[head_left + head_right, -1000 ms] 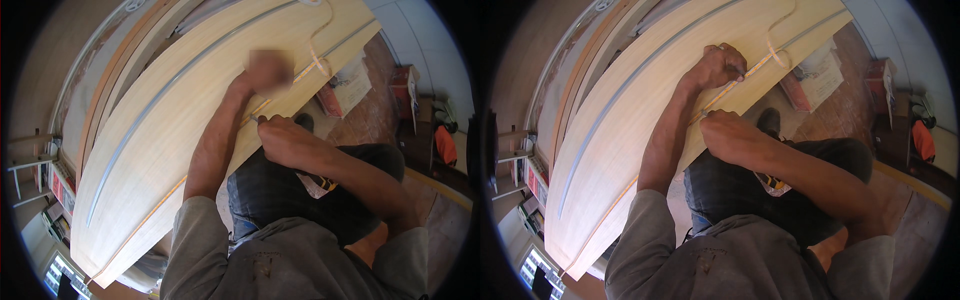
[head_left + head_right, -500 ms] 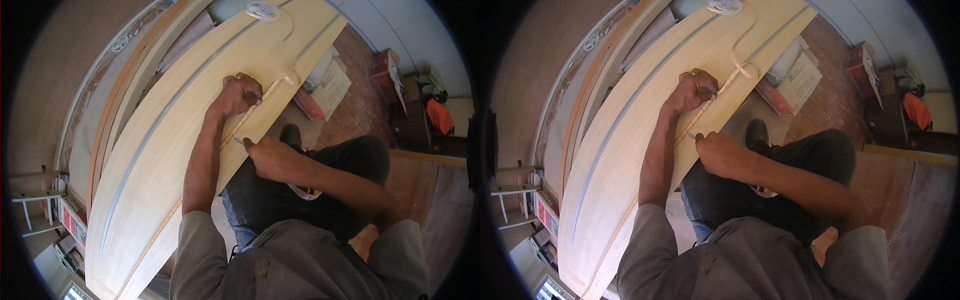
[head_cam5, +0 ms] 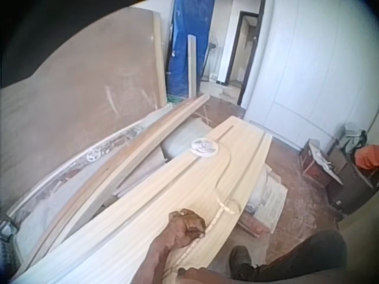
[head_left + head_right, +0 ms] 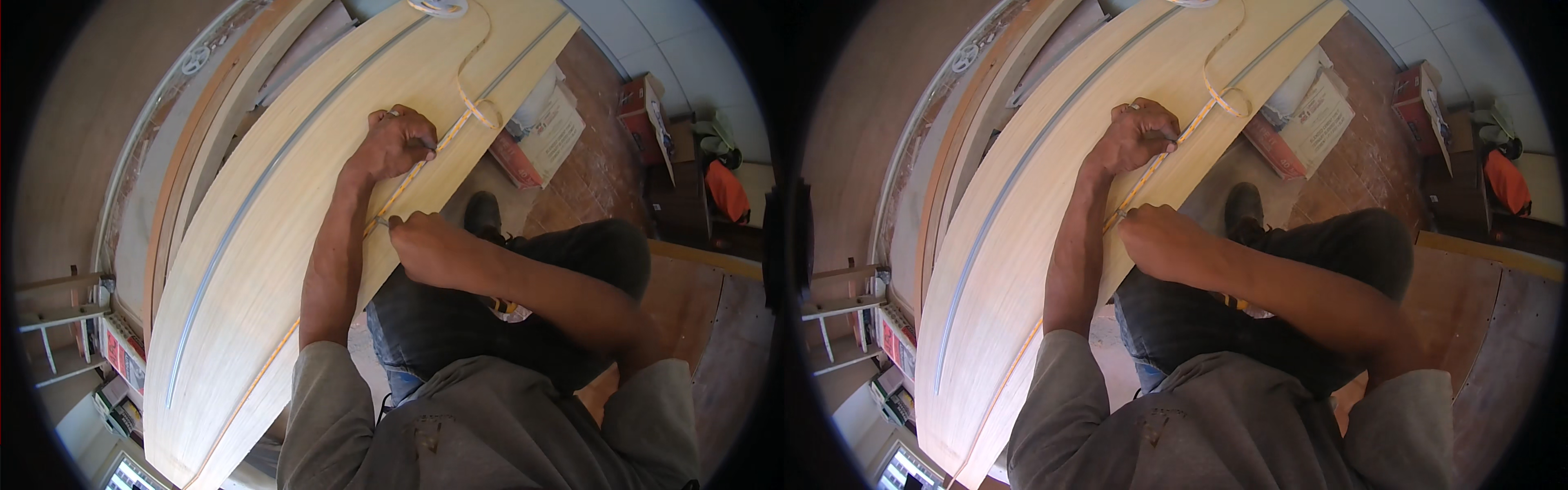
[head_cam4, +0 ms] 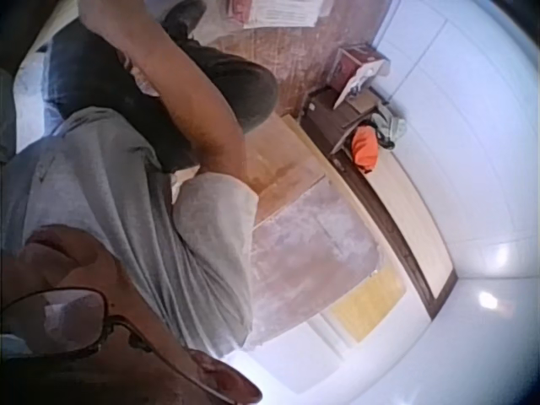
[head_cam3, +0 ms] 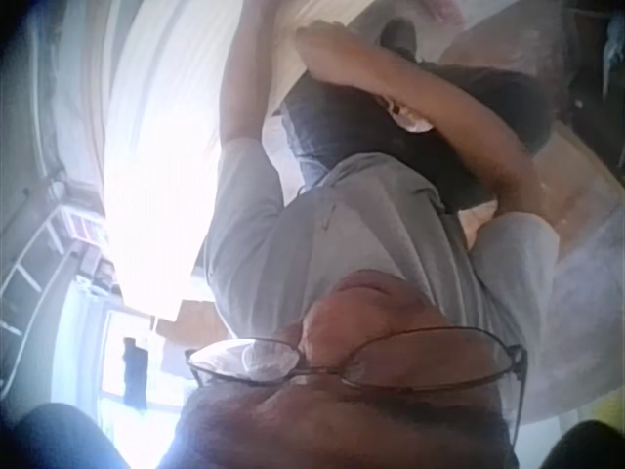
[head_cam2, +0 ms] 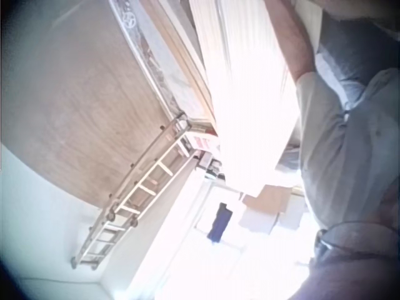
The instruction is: The person installs LED light strips into grooves on a wooden board. They use a small metal tool to press the strips into place, then cut and reposition the strips as needed.
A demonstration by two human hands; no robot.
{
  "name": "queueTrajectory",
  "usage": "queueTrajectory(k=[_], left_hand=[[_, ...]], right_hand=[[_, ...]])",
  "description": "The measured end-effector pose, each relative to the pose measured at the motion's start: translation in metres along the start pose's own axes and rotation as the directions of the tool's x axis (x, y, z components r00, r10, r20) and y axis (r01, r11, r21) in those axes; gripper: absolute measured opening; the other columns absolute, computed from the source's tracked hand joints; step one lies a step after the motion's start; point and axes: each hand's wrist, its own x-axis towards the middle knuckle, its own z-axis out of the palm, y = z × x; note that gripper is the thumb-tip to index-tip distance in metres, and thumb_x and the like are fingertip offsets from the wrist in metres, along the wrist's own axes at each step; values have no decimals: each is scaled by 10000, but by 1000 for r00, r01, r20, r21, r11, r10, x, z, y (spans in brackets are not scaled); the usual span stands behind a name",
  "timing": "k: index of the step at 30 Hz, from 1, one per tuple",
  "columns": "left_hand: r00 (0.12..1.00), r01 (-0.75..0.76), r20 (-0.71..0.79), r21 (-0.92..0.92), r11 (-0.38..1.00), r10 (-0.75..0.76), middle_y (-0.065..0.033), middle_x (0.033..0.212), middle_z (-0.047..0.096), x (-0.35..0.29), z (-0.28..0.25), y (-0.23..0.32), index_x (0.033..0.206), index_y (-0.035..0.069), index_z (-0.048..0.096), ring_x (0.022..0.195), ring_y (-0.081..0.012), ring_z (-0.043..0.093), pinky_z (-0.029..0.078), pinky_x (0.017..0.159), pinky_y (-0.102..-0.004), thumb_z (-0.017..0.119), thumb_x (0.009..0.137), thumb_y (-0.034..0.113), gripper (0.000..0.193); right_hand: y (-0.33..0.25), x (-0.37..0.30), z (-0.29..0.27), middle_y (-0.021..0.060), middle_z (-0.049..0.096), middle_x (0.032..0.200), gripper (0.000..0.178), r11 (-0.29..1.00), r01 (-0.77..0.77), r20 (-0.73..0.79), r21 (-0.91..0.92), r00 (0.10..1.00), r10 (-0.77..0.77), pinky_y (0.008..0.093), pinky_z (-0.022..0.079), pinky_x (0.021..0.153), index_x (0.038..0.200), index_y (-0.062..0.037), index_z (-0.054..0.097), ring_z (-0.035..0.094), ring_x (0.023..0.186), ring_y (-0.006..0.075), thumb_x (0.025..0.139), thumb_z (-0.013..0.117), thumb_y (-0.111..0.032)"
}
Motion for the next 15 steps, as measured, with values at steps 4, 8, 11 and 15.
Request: queueTrajectory(k=[4, 8, 11, 15], left_hand=[[999, -9, -41, 13, 1000, 10, 48, 972, 752, 0, 4, -1, 893, 175, 766, 1150, -199, 615, 278, 1095, -483, 853, 818, 157, 116], [999, 9, -35, 7, 1000, -9, 36, 977, 754, 1, 2, -3, 893, 196, 781, 1146, -216, 616, 304, 1082, -476, 856, 799, 173, 123], [999, -25, -38, -7, 1000, 25, 49, 1021, 767, 5, 2, -3, 879, 171, 778, 1147, -202, 629, 286, 1119, -489, 876, 805, 146, 125], [1000, 18, -26, 39, 999, -17, 64, 1028, 770, 3, 1, 1, 883, 164, 775, 1142, -200, 630, 268, 1141, -500, 877, 821, 134, 123]], right_hand=[[-7, 14, -2, 274, 730, 916, 79, 998, 0, -24, 57, 1000, 2, 534, 600, 755, 857, 57, 699, 749, 869, 449, 836, 670, -13], [1, 10, 1, 289, 718, 842, 269, 1000, -22, 24, 0, 999, 22, 530, 597, 722, 1083, 118, 663, 739, 814, 462, 837, 629, 14], [11, -21, -1, 268, 720, 815, 462, 995, -91, -63, -52, 994, 87, 525, 596, 699, 1297, 112, 616, 738, 779, 449, 846, 632, 15], [25, -35, 13, 269, 713, 787, 591, 984, -176, -193, 28, 965, 178, 532, 600, 690, 1438, 107, 552, 736, 750, 447, 861, 633, 9]])
